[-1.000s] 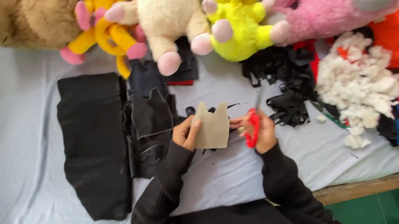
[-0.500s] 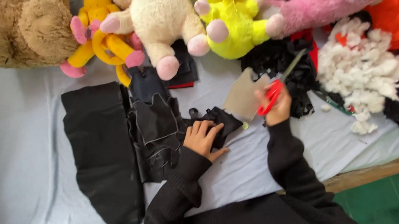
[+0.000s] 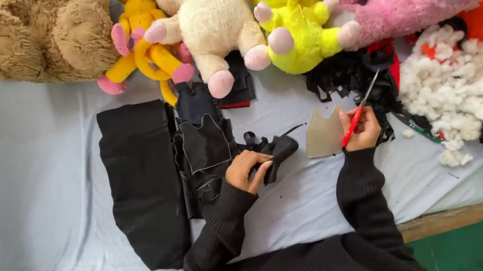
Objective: Cutting out specific shapes from black fabric using scissors and a paper template as a guide.
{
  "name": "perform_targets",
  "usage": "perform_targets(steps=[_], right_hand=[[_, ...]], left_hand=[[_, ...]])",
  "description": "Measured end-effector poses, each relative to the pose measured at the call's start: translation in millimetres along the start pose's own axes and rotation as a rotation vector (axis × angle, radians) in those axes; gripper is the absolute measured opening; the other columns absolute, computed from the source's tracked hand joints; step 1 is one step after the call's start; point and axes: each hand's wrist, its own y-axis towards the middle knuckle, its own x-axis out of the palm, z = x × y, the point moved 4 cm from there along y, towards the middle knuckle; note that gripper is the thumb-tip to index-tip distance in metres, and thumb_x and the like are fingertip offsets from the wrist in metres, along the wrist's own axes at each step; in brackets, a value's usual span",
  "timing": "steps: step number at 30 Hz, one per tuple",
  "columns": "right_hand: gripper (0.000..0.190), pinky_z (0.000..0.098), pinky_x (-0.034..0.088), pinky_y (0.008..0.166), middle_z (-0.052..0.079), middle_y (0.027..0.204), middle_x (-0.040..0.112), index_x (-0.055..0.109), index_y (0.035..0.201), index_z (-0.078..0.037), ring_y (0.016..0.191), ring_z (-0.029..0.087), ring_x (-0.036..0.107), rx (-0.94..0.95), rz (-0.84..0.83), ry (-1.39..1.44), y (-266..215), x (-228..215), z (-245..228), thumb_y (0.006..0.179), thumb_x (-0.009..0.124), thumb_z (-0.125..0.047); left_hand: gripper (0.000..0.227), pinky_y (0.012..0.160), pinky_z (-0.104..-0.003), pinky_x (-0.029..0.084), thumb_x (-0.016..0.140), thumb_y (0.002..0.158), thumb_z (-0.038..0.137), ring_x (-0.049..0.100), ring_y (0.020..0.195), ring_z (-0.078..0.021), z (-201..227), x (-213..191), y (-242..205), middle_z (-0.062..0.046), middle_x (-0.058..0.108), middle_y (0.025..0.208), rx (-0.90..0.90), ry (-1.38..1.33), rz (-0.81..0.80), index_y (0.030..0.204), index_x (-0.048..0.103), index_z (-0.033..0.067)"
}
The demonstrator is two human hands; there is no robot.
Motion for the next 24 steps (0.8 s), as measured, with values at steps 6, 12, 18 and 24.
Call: perform_targets(steps=[6,12,18,24], right_hand=[[0.026,0.0256,0.052,0.061,0.007,0.078,0.070,0.066,0.094,-0.013,0.064,0.015,0.066,-0.051,0.016,-0.086,-3,-1,-26,0.090,0.090,-0.021],[0.031,0.0280,0.055,0.064,0.009,0.076,0.072,0.065,0.088,-0.012,0.070,0.026,0.072,-0.227,0.051,-0.287,-6,-9,-44,0.082,0.094,-0.020],[0.035,0.0318,0.054,0.060,0.012,0.069,0.067,0.065,0.085,-0.012,0.065,0.030,0.069,-0.288,0.025,-0.295,-9,-5,-72,0.076,0.098,-0.020],[0.028,0.0370,0.056,0.061,0.012,0.073,0.070,0.069,0.088,-0.013,0.068,0.033,0.071,-0.199,-0.235,-0.222,-37,22,-101,0.072,0.092,-0.020]], left_hand=[[0.030,0.054,-0.028,0.048,0.067,0.100,0.024,0.057,0.051,-0.0251,-5,7,2,-0.007,0.064,0.057,-0.208,-0.139,-0.056,0.073,0.063,0.0119],[0.035,0.060,-0.030,0.046,0.054,0.107,0.027,0.051,0.057,-0.0162,-14,15,7,-0.011,0.059,0.057,-0.376,-0.270,0.048,0.077,0.064,0.0125],[0.061,0.088,-0.045,0.054,0.071,0.096,0.022,0.064,0.099,-0.0313,-44,28,-8,-0.019,0.071,0.104,-0.706,-0.312,-0.031,0.146,0.037,0.0157],[0.069,0.089,-0.061,0.056,0.072,0.090,0.009,0.065,0.107,-0.0493,-31,21,-10,-0.027,0.065,0.115,-0.658,0.020,-0.139,0.148,0.034,0.0145]])
